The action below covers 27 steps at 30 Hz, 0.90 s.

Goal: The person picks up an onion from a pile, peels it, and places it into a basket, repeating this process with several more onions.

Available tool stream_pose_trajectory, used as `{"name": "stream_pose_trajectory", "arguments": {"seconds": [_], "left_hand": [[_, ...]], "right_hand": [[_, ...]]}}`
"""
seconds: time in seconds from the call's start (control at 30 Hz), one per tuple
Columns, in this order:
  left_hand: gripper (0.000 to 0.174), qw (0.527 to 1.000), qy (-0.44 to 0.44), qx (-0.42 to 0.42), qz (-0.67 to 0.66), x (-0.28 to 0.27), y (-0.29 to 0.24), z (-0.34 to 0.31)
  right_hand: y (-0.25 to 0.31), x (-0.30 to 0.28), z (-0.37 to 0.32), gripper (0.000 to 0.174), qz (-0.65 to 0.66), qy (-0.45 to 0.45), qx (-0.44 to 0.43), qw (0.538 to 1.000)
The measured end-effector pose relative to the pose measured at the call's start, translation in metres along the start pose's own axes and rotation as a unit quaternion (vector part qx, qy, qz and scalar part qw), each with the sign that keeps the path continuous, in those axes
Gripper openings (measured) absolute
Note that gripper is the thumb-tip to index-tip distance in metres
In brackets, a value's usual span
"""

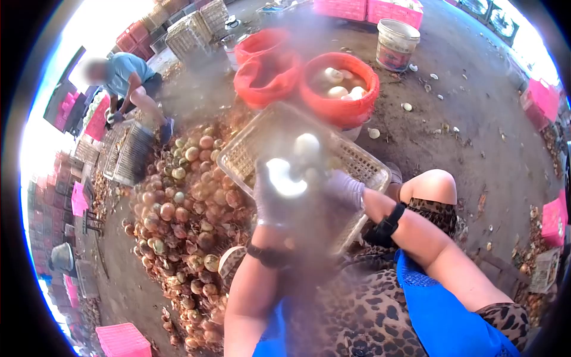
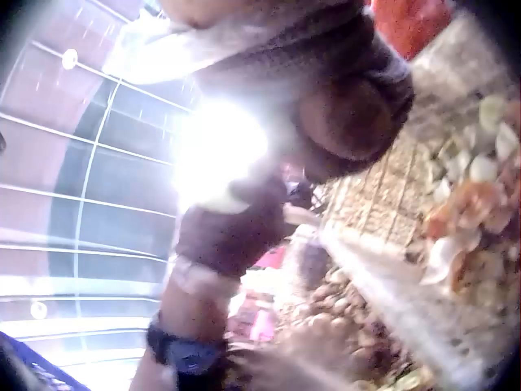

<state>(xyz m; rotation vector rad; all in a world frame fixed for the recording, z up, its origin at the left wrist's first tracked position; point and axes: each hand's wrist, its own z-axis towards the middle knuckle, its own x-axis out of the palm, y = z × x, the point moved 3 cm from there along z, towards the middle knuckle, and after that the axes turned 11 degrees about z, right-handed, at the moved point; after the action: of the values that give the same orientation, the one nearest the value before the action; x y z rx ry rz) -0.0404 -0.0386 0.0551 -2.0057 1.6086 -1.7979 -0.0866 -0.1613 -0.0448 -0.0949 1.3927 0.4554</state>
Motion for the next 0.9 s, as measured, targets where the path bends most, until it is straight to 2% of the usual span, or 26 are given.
{"name": "stream_pose_trajectory", "arguments": {"seconds": [0.03,0.07,0.1,0.13,0.17,0.2,0.23,0.27,0.3,0.33,0.37,0.4,0.43,0.47,0.5,0.53,0.57,0.63,0.67,0.7,0.73,0.77,0.8,0.87,0.9], "left_hand": [[0.063,1.0,-0.001,0.002,-0.005,0.0,-0.002,-0.002],[0.062,0.997,-0.001,0.027,0.07,-0.009,-0.002,0.0],[0.062,0.994,-0.054,0.04,0.089,-0.005,-0.004,-0.002],[0.062,0.992,-0.065,0.06,0.088,-0.019,-0.001,0.01],[0.061,0.99,-0.072,0.079,0.088,-0.037,0.002,0.026],[0.058,0.993,-0.05,0.041,0.1,-0.041,0.005,0.03],[0.056,0.993,-0.038,0.059,0.095,-0.054,0.013,0.038],[0.055,0.993,-0.068,0.028,0.091,-0.058,0.022,0.044],[0.054,0.991,-0.099,0.0,0.087,-0.064,0.029,0.051],[0.056,0.995,-0.076,-0.042,0.048,-0.085,0.04,0.073],[0.054,0.995,-0.043,-0.08,0.035,-0.081,0.045,0.087],[0.057,0.996,-0.018,-0.069,0.053,-0.058,0.042,0.089],[0.06,0.996,0.007,-0.059,0.07,-0.025,0.034,0.088],[0.068,0.989,0.038,-0.047,0.134,0.003,0.022,0.089],[0.069,0.985,0.084,0.002,0.149,0.022,0.011,0.1],[0.072,0.978,0.129,0.052,0.158,0.041,-0.001,0.11],[0.068,0.971,0.17,0.059,0.156,0.043,-0.013,0.131],[0.054,0.983,0.106,0.074,0.133,0.062,-0.029,0.123],[0.049,0.967,0.185,0.103,0.143,0.048,-0.036,0.124],[0.047,0.958,0.227,0.102,0.146,0.029,-0.045,0.116],[0.045,0.947,0.267,0.1,0.15,0.01,-0.054,0.107],[0.046,0.949,0.266,0.074,0.155,-0.013,-0.067,0.089],[0.047,0.944,0.214,0.102,0.23,-0.069,-0.08,0.09],[0.038,0.973,0.083,0.05,0.208,-0.156,-0.088,0.047],[0.034,0.981,0.016,0.027,0.189,-0.201,-0.092,0.024]], "right_hand": [[-0.004,-0.001,-0.01,0.023,-0.001,0.035,0.004,0.999],[-0.009,-0.002,-0.02,0.023,-0.002,0.071,0.007,0.997],[-0.005,-0.021,-0.025,0.023,-0.002,0.106,0.011,0.994],[-0.015,-0.023,-0.031,0.022,0.068,0.159,0.086,0.981],[-0.023,-0.026,-0.039,0.02,0.133,0.163,0.143,0.967],[-0.031,-0.029,-0.047,0.018,0.194,0.159,0.2,0.947],[-0.034,-0.033,-0.053,0.016,0.249,0.105,0.238,0.933],[-0.038,-0.039,-0.059,0.014,0.301,0.048,0.271,0.913],[-0.035,-0.055,-0.064,0.013,0.224,0.08,0.215,0.947],[-0.027,-0.077,-0.067,0.013,0.143,0.113,0.156,0.971],[-0.021,-0.089,-0.07,0.014,0.06,0.151,0.094,0.982],[-0.027,-0.075,-0.083,0.017,-0.051,0.123,-0.003,0.991],[-0.035,-0.071,-0.089,0.017,0.049,0.114,0.091,0.988],[-0.042,-0.068,-0.095,0.018,0.148,0.103,0.184,0.966],[-0.047,-0.061,-0.103,0.019,0.245,0.091,0.275,0.925],[-0.051,-0.047,-0.109,0.019,0.212,0.109,0.231,0.943],[-0.058,-0.03,-0.115,0.02,0.178,0.125,0.186,0.958],[-0.051,-0.05,-0.115,0.02,0.112,0.143,0.128,0.975],[-0.042,-0.063,-0.11,0.019,0.083,0.146,0.119,0.979],[-0.03,-0.084,-0.105,0.019,0.052,0.15,0.115,0.981],[-0.026,-0.098,-0.105,0.018,0.186,0.127,0.216,0.95],[-0.022,-0.109,-0.105,0.017,0.312,0.095,0.309,0.893],[-0.021,-0.113,-0.107,0.016,0.432,0.058,0.387,0.812],[-0.016,-0.114,-0.098,0.012,0.26,0.089,0.289,0.917],[-0.029,-0.092,-0.088,0.01,0.224,0.041,0.105,0.968]]}}
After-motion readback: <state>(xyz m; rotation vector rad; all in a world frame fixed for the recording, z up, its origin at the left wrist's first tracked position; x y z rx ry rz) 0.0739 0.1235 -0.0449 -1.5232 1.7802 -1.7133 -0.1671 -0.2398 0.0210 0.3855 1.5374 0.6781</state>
